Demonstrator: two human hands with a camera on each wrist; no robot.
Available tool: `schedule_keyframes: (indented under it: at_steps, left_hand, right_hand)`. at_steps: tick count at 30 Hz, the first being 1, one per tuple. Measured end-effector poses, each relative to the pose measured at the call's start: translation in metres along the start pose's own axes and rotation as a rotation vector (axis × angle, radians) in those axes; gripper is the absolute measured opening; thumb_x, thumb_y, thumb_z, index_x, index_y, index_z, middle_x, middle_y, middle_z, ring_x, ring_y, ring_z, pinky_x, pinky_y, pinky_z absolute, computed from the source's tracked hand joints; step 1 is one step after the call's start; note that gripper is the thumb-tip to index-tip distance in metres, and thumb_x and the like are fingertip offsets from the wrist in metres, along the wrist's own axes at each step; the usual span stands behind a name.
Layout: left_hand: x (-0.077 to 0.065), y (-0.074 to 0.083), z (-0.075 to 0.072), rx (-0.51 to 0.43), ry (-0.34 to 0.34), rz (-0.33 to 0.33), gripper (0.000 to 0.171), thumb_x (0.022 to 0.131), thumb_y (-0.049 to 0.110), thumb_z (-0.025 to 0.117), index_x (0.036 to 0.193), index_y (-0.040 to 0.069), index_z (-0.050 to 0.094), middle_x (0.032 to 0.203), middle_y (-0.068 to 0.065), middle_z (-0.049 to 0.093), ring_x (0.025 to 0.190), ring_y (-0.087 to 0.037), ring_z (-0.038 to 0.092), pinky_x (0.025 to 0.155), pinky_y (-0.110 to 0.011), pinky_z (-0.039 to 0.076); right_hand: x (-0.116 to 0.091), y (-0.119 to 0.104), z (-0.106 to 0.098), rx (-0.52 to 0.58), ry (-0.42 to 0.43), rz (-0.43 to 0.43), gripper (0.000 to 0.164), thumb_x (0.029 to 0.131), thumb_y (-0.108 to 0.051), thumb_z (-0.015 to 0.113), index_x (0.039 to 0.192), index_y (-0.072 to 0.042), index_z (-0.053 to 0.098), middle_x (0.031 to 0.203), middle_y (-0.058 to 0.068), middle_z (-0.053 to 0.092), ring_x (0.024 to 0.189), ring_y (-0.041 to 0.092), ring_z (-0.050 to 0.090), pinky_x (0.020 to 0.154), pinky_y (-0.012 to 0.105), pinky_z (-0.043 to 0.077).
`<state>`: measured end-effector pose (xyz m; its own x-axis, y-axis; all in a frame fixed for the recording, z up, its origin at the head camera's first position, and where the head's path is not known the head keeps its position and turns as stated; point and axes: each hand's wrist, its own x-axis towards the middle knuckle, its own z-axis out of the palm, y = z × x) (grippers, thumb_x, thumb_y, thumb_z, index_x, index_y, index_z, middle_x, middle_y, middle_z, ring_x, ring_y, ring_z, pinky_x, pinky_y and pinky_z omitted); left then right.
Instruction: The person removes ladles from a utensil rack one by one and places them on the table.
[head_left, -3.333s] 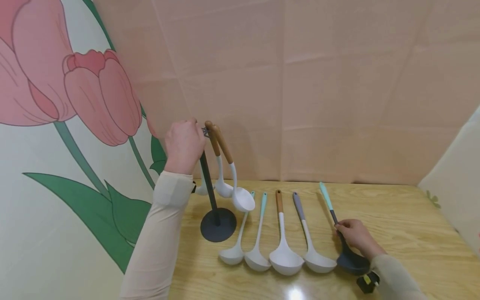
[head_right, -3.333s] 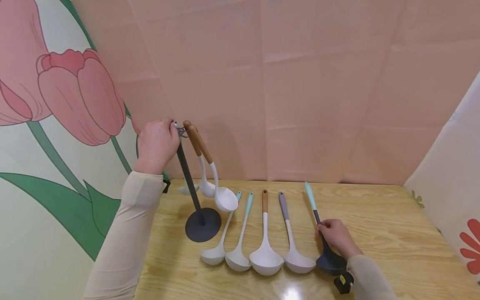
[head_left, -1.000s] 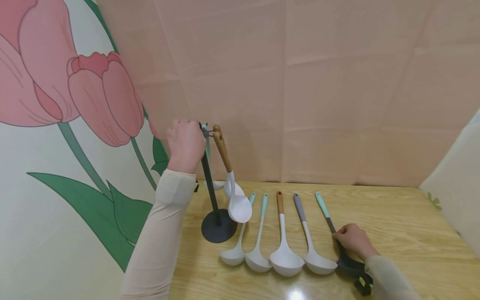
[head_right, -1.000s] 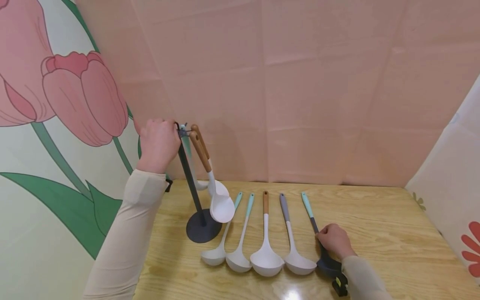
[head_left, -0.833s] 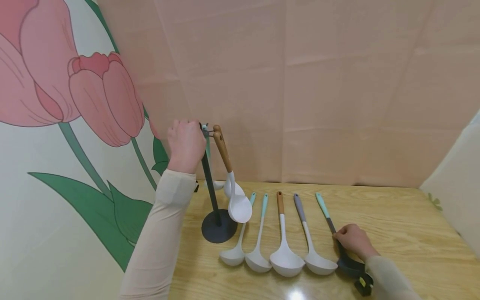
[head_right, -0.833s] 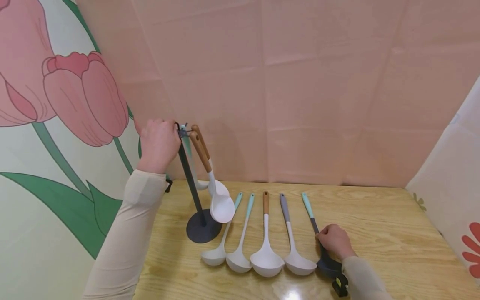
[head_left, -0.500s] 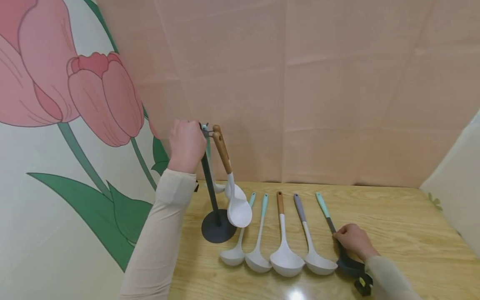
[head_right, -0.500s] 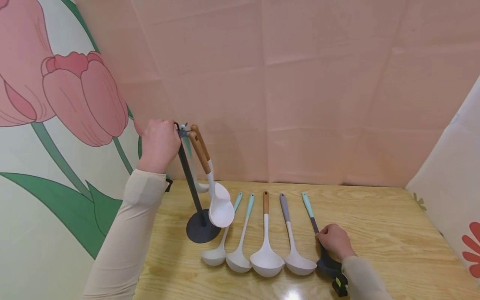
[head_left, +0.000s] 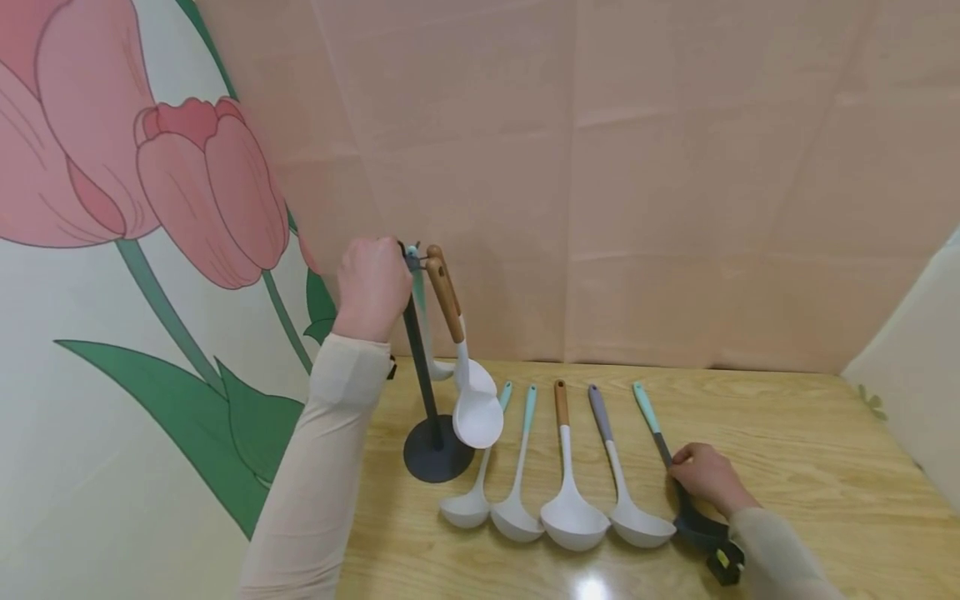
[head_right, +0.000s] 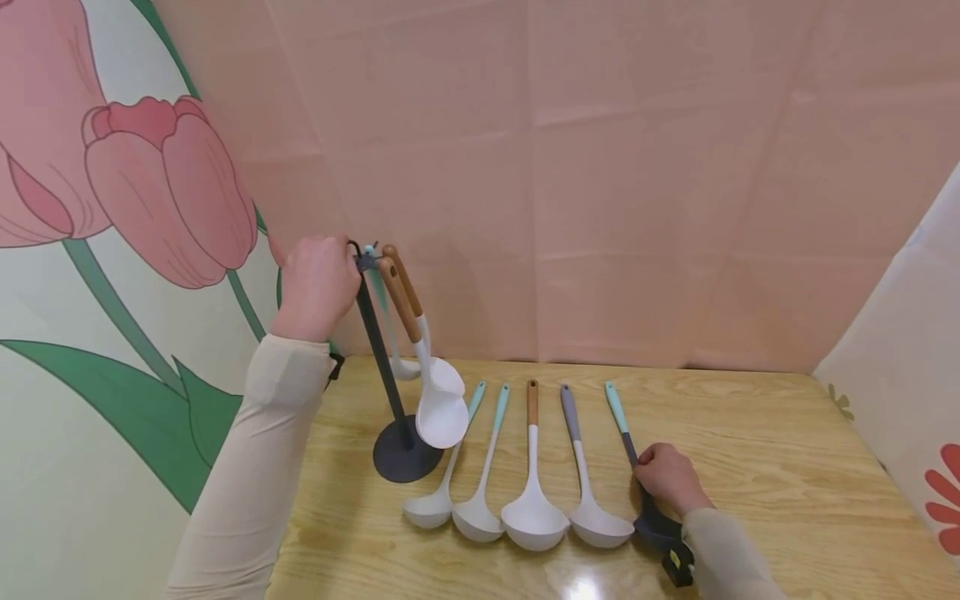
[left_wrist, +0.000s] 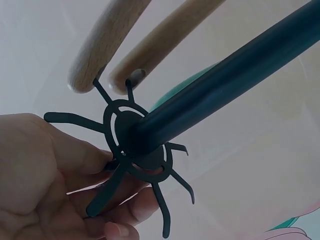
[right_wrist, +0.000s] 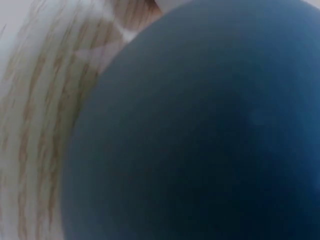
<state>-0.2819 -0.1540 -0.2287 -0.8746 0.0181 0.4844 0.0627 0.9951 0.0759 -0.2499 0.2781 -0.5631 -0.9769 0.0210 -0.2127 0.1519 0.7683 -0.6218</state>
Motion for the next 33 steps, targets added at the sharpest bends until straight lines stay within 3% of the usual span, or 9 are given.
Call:
schedule_keyframes:
  at_steps: [9, 16, 21, 24, 27, 33]
  left_hand:
    - [-0.001, 0.001, 0.001, -0.009, 0.017, -0.020, 0.044, 0.105, 0.024, 0.040, 0.075, 0.003, 0.064, 0.073, -0.011, 0.057, 0.068, -0.027, 0.056, 0.057, -0.035, 0.047]
    - [-0.001, 0.002, 0.001, 0.023, 0.012, -0.027, 0.039, 0.102, 0.019, 0.042, 0.071, 0.004, 0.061, 0.069, -0.009, 0.055, 0.064, -0.025, 0.055, 0.053, -0.032, 0.044]
    - [-0.001, 0.003, 0.001, 0.026, 0.012, -0.023, 0.035, 0.102, 0.019, 0.045, 0.078, 0.002, 0.065, 0.070, -0.009, 0.056, 0.064, -0.025, 0.054, 0.053, -0.032, 0.044]
    - [-0.001, 0.003, 0.002, 0.021, 0.025, -0.020, 0.038, 0.104, 0.023, 0.046, 0.080, 0.001, 0.067, 0.072, -0.010, 0.058, 0.067, -0.026, 0.056, 0.056, -0.034, 0.047]
    - [0.000, 0.004, 0.002, 0.022, 0.035, -0.017, 0.042, 0.106, 0.027, 0.045, 0.080, 0.002, 0.067, 0.073, -0.011, 0.060, 0.069, -0.026, 0.058, 0.060, -0.036, 0.050]
    - [0.001, 0.005, 0.001, 0.069, 0.008, -0.031, 0.045, 0.108, 0.031, 0.041, 0.082, 0.005, 0.067, 0.074, -0.010, 0.061, 0.068, -0.026, 0.058, 0.058, -0.035, 0.047]
  right_hand:
    - [0.004, 0.000, 0.001, 0.022, -0.001, 0.021, 0.028, 0.086, -0.014, 0.066, 0.101, 0.009, 0.064, 0.091, 0.018, 0.063, 0.080, 0.027, 0.057, 0.063, 0.033, 0.045]
    - [0.004, -0.001, -0.001, 0.007, -0.002, 0.017, 0.030, 0.086, -0.016, 0.065, 0.103, 0.009, 0.063, 0.093, 0.019, 0.062, 0.082, 0.028, 0.057, 0.065, 0.034, 0.045]
    - [0.002, -0.007, -0.002, -0.047, 0.027, -0.030, 0.045, 0.087, -0.021, 0.063, 0.115, 0.014, 0.055, 0.101, 0.026, 0.063, 0.087, 0.034, 0.060, 0.072, 0.046, 0.050]
    - [0.000, -0.016, -0.002, -0.064, 0.071, -0.072, 0.048, 0.088, -0.021, 0.063, 0.118, 0.014, 0.053, 0.101, 0.029, 0.065, 0.088, 0.036, 0.063, 0.073, 0.050, 0.051]
    - [-0.002, -0.028, -0.001, -0.065, 0.105, -0.113, 0.045, 0.090, -0.021, 0.064, 0.119, 0.012, 0.054, 0.101, 0.028, 0.066, 0.087, 0.034, 0.065, 0.071, 0.046, 0.052]
    - [-0.012, -0.063, 0.005, -0.034, 0.137, -0.193, 0.042, 0.091, -0.019, 0.064, 0.121, 0.009, 0.057, 0.104, 0.028, 0.066, 0.090, 0.037, 0.064, 0.072, 0.048, 0.053]
